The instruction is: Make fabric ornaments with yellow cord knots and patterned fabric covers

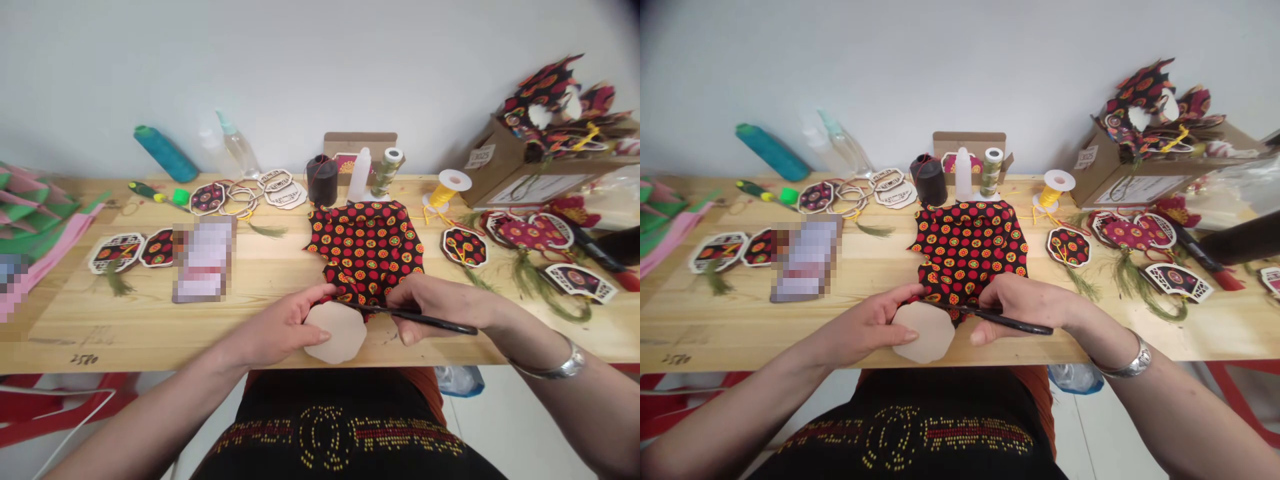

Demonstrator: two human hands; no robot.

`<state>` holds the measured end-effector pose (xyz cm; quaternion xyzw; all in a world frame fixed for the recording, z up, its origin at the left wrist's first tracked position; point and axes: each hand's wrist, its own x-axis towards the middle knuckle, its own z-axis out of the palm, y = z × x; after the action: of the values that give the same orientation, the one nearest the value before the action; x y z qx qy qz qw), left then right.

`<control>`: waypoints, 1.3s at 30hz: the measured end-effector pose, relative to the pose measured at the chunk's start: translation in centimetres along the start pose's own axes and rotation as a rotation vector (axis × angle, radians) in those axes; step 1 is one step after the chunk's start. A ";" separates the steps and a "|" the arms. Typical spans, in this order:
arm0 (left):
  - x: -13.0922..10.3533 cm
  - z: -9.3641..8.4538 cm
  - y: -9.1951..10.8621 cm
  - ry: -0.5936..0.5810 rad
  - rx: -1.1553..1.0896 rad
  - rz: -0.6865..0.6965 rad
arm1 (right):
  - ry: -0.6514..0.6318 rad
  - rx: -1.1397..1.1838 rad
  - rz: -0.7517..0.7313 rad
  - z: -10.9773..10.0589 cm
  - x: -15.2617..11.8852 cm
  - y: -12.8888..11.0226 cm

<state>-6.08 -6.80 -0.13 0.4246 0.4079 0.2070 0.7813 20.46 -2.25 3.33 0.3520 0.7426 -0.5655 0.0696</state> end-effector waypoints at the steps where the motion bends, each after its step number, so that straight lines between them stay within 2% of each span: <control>1: 0.0 0.0 0.0 -0.003 -0.001 0.003 | -0.003 0.004 0.000 0.0 0.0 0.0; 15: 0.1 0.0 0.1 -0.057 0.068 -0.003 | -0.016 0.033 -0.024 0.0 0.0 -0.1; 25: 0.2 -0.1 -0.1 -0.139 0.190 -0.069 | -0.040 0.001 0.043 -0.6 0.4 -0.5; 31: 0.3 0.0 0.4 -0.169 0.314 -0.056 | -0.059 -0.074 0.093 -1.1 0.3 -1.2; 39: 0.5 0.2 1.3 -0.210 0.365 -0.053 | -0.080 -0.102 0.113 -1.5 0.2 -1.5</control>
<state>-5.58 -5.86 0.79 0.5673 0.3661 0.0637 0.7349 19.81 -0.95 4.98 0.3666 0.7461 -0.5355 0.1488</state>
